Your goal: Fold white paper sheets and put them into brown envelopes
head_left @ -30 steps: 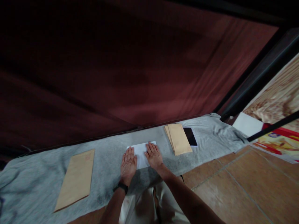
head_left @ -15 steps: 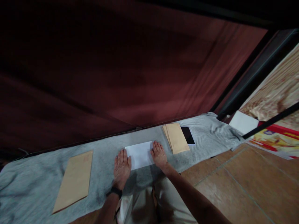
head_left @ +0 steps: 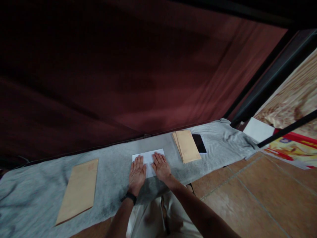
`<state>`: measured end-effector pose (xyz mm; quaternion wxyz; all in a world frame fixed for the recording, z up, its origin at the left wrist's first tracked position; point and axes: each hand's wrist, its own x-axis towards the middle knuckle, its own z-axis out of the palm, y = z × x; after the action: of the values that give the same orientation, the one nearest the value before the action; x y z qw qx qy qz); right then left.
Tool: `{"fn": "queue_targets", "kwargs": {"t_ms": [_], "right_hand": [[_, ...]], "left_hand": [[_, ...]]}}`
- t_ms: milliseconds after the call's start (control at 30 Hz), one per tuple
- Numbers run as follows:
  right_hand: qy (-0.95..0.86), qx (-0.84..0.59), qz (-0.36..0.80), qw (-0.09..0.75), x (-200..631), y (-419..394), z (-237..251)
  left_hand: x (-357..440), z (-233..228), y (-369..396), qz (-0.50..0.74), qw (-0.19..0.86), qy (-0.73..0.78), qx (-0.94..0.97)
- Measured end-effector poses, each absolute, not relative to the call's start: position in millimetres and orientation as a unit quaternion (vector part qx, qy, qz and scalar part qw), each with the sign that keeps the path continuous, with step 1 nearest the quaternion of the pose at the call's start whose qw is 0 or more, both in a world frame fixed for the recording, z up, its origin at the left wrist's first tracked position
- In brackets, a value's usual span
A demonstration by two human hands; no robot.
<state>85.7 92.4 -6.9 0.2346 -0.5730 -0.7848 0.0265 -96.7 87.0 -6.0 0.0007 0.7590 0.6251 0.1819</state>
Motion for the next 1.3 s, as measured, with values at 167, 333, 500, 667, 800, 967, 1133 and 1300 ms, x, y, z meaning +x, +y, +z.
{"fn": "queue_targets", "kwargs": {"t_ms": [167, 333, 500, 667, 800, 967, 1133, 1300], "right_hand": [[-0.781, -0.582, 0.017, 0.226, 106, 89, -6], [-0.768, -0.600, 0.012, 0.221, 129, 84, -8], [-0.740, -0.634, -0.005, 0.223, 134, 79, -2], [-0.785, -0.573, -0.008, 0.234, 101, 65, 6], [-0.816, -0.526, 0.024, 0.238, 85, 47, 0], [-0.794, -0.557, 0.030, 0.241, 107, 38, -7], [-0.775, -0.581, 0.012, 0.249, 125, 33, -9], [-0.768, -0.591, 0.004, 0.247, 123, 31, -12]], "left_hand": [[-114, -3, 79, 0.183, -0.004, 0.648, 0.739], [-130, -4, 72, 0.179, -0.010, 0.664, 0.726], [-132, 1, 67, 0.197, -0.034, 0.670, 0.715], [-99, 6, 59, 0.194, -0.021, 0.611, 0.767], [-84, 2, 46, 0.175, -0.002, 0.585, 0.792], [-107, 2, 32, 0.202, 0.004, 0.622, 0.756], [-124, 7, 27, 0.244, 0.032, 0.671, 0.699], [-120, 16, 45, 0.302, 0.125, 0.718, 0.614]]}}
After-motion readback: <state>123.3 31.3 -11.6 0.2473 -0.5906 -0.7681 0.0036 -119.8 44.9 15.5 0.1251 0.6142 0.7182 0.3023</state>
